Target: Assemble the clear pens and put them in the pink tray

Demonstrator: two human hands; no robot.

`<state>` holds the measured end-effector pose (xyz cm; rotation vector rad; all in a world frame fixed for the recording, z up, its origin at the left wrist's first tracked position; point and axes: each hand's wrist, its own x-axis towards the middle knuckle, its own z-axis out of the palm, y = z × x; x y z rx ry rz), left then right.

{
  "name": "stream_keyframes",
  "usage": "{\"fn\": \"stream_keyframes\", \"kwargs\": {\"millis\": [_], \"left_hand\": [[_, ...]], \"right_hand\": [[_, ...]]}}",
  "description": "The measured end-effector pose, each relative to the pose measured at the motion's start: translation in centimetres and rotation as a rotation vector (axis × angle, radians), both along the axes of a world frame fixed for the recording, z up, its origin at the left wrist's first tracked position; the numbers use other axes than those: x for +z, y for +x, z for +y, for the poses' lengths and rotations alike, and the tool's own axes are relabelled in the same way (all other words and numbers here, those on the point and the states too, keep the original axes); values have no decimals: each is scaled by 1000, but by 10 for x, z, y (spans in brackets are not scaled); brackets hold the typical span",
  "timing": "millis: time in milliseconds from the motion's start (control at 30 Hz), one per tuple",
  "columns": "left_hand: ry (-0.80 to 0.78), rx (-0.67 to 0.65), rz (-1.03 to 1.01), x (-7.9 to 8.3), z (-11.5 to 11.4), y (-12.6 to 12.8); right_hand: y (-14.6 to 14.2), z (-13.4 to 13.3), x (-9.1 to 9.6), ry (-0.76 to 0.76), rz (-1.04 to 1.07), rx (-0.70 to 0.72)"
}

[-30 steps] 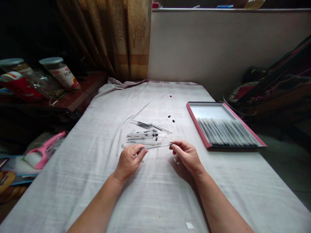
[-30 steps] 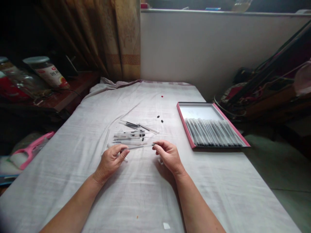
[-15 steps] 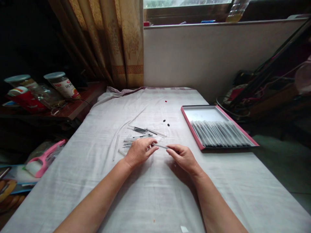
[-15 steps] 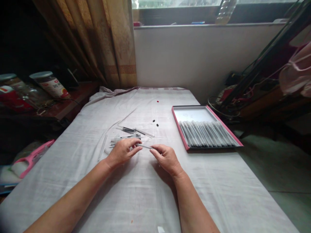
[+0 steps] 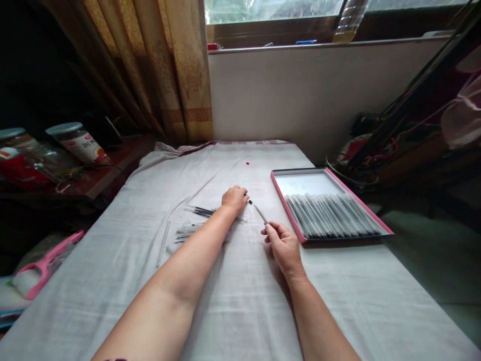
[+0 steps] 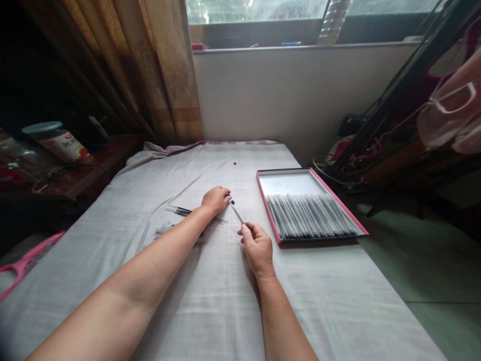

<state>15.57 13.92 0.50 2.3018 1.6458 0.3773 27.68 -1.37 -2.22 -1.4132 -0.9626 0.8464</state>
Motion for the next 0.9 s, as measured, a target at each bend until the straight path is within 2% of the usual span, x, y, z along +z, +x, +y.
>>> {"fn": "stream_keyframes", "kwargs": {"millis": [167,333,533,600,633,700,800,900], "left_hand": [[-4,43,-23,-5,3,4],[46,73,-161,5,-13,-14],[65,173,-462,6,-74,-56],[-133,277,-961,4,-99,-71],[-221,279,-1139,3,-112,-78],[-325,290,-1350,2,-135,-90],[-393,316,-1450,2,-159,-104],[-392,309,-1453,0,-168,-110]], "right_hand": [[0,3,-2,-16,35,-8],[0,2,-4,-10,9,-16],[-10,-4,5,26,-10,32],[-18,-9,10,41,-3,91],[-22,-13,13,49,2,130],[-30,-21,18,69,1,218],[-39,-30,23,94,-41,337],[-45,-33,22,99,-90,393]]}}
